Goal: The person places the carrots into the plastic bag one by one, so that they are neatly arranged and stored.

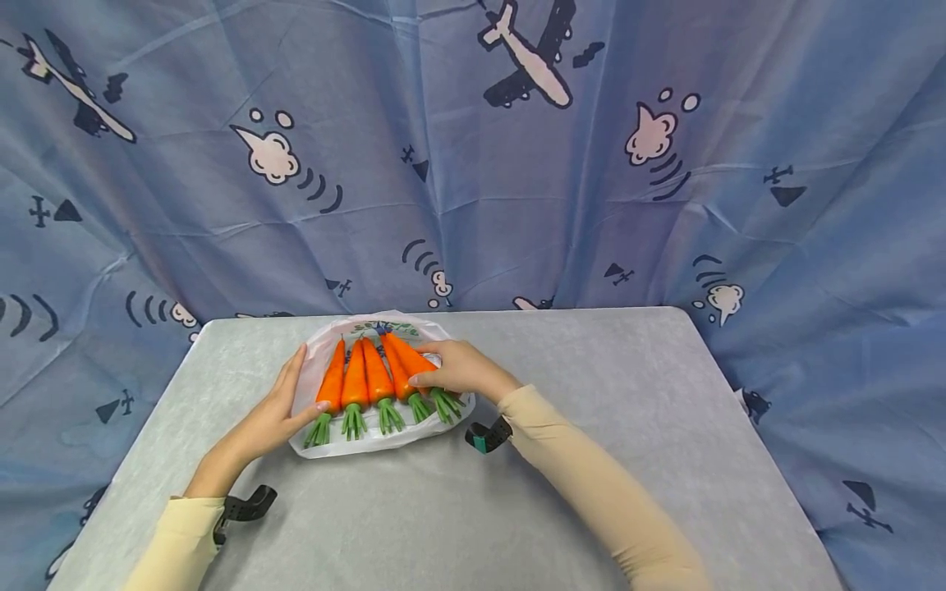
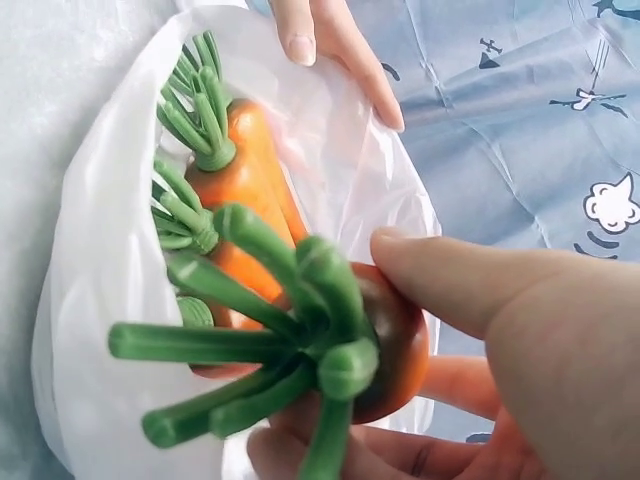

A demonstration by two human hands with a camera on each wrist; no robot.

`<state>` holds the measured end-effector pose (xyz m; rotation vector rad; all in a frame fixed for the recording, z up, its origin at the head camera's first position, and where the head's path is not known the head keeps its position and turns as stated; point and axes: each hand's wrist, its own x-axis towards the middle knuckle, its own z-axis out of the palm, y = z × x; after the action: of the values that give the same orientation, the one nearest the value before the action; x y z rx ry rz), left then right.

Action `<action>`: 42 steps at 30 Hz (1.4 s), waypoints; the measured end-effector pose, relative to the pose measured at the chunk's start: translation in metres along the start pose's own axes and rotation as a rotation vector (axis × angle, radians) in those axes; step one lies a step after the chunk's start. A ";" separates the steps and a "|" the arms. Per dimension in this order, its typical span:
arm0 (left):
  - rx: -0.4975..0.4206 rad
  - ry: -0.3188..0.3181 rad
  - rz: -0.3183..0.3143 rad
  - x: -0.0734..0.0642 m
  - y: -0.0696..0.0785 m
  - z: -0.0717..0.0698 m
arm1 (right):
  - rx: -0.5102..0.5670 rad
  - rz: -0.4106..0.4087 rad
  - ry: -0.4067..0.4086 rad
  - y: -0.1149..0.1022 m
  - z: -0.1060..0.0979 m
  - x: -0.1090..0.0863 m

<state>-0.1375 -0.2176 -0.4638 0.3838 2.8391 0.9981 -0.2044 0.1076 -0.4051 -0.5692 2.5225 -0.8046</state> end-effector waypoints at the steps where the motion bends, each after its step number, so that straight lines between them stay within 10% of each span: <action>1: 0.001 -0.001 0.000 0.000 0.000 0.000 | 0.006 0.008 0.000 -0.001 0.001 0.000; 42: 0.013 0.000 0.012 0.001 0.003 0.003 | -0.081 0.061 0.135 0.006 0.024 0.040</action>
<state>-0.1374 -0.2133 -0.4649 0.4024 2.8473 0.9824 -0.2268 0.0815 -0.4376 -0.4757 2.6921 -0.7444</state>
